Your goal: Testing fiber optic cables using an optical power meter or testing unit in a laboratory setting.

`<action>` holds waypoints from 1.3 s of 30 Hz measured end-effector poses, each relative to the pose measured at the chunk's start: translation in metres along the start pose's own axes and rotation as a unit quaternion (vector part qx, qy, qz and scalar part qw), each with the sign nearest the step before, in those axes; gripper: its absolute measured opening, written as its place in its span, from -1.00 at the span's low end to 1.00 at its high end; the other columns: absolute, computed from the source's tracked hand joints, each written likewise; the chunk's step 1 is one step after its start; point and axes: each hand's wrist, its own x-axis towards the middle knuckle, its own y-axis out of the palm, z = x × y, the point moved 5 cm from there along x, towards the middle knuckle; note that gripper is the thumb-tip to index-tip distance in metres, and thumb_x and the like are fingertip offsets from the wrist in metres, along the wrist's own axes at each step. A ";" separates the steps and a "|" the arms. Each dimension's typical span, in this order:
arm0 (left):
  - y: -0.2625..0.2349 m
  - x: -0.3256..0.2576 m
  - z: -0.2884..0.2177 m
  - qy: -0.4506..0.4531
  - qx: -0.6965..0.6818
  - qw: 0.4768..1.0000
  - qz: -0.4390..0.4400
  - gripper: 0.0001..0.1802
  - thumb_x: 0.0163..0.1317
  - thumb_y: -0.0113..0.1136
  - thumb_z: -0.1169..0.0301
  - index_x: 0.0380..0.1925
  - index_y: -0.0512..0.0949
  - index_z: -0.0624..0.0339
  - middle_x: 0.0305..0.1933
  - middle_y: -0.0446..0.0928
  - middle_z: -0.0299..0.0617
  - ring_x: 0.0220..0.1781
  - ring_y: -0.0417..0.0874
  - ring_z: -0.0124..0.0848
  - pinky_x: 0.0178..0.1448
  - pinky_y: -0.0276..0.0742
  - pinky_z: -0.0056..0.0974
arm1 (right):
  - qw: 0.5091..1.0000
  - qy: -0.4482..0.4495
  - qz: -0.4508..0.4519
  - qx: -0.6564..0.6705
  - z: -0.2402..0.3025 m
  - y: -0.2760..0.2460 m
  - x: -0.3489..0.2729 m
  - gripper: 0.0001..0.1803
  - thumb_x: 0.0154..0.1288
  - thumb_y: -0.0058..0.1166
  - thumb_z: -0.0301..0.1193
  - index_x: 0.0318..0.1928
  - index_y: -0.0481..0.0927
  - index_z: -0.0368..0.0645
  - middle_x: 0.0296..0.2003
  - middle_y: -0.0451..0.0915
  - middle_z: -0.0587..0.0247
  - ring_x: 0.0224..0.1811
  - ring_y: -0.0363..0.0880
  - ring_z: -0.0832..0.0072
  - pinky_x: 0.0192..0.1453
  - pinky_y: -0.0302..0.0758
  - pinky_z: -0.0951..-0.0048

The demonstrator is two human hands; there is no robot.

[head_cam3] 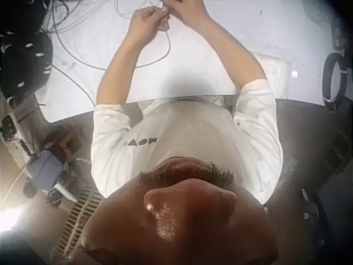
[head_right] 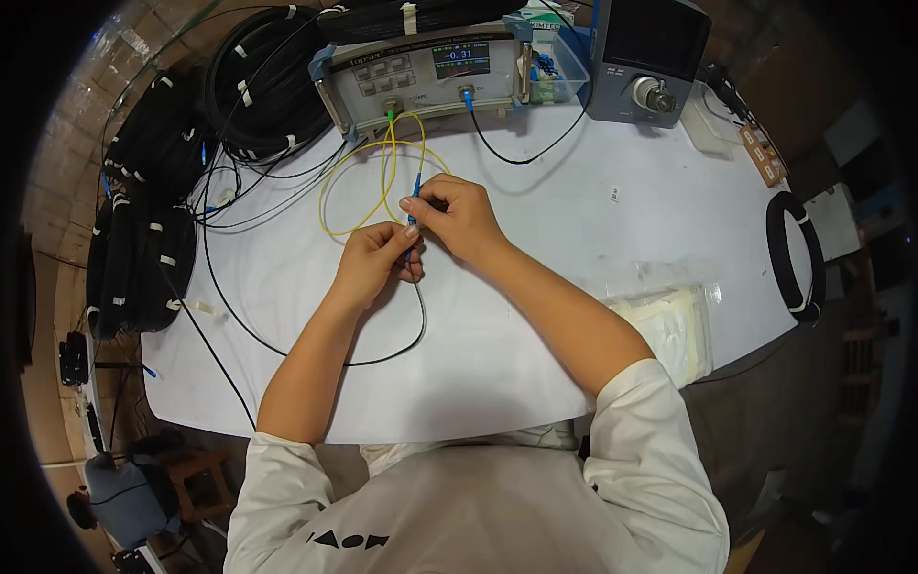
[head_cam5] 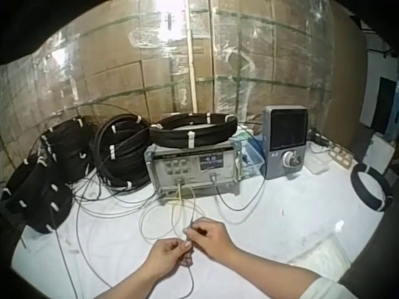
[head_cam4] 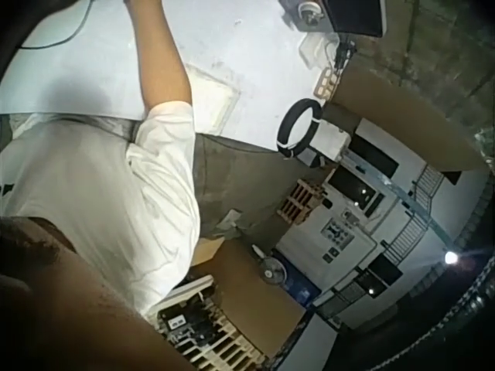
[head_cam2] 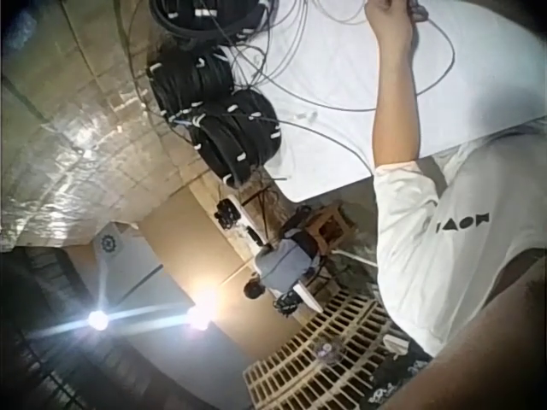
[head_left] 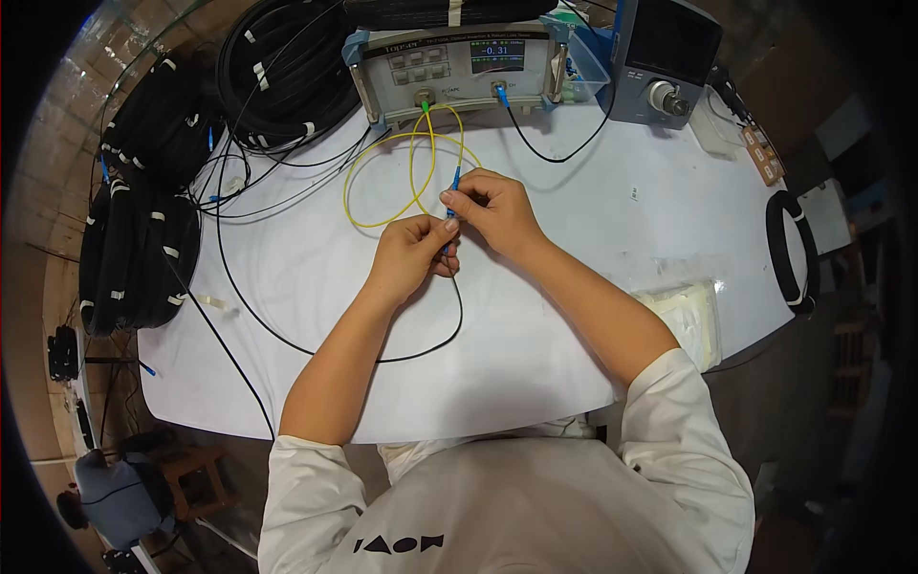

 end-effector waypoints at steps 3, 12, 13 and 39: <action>0.000 0.000 0.000 -0.002 -0.002 1.000 -0.006 -0.71 0.42 0.16 0.24 -0.37 0.54 0.26 -0.45 0.54 -0.27 -0.49 0.61 -0.47 -0.41 0.56 -0.41 | 1.000 -0.007 -0.008 0.018 -0.002 0.000 0.000 -0.69 0.24 0.32 -0.35 -0.45 0.60 -0.39 -0.47 0.57 0.27 -0.46 0.43 0.62 -0.35 0.40 0.50; 0.000 -0.001 -0.001 0.000 0.001 1.000 -0.001 -0.71 0.42 0.16 0.24 -0.36 0.54 0.26 -0.45 0.54 -0.27 -0.49 0.61 -0.47 -0.40 0.57 -0.41 | 1.000 0.000 -0.011 0.017 -0.001 0.001 0.000 -0.69 0.23 0.33 -0.35 -0.45 0.60 -0.39 -0.48 0.57 0.27 -0.46 0.42 0.61 -0.35 0.39 0.50; 0.001 -0.001 -0.002 -0.003 0.009 1.000 -0.006 -0.69 0.42 0.16 0.24 -0.37 0.53 0.29 -0.46 0.53 -0.27 -0.48 0.60 -0.50 -0.39 0.57 -0.42 | 1.000 0.003 -0.015 0.015 -0.004 0.001 0.000 -0.69 0.24 0.32 -0.35 -0.45 0.61 -0.39 -0.48 0.57 0.26 -0.46 0.43 0.60 -0.36 0.40 0.49; 0.001 0.000 -0.002 -0.002 0.008 1.000 -0.017 -0.72 0.42 0.16 0.26 -0.35 0.53 0.27 -0.47 0.53 -0.27 -0.52 0.58 -0.48 -0.43 0.52 -0.41 | 1.000 0.027 -0.005 -0.001 -0.006 0.002 0.000 -0.65 0.27 0.30 -0.25 -0.41 0.62 -0.33 -0.56 0.55 0.31 -0.50 0.41 0.65 -0.41 0.39 0.51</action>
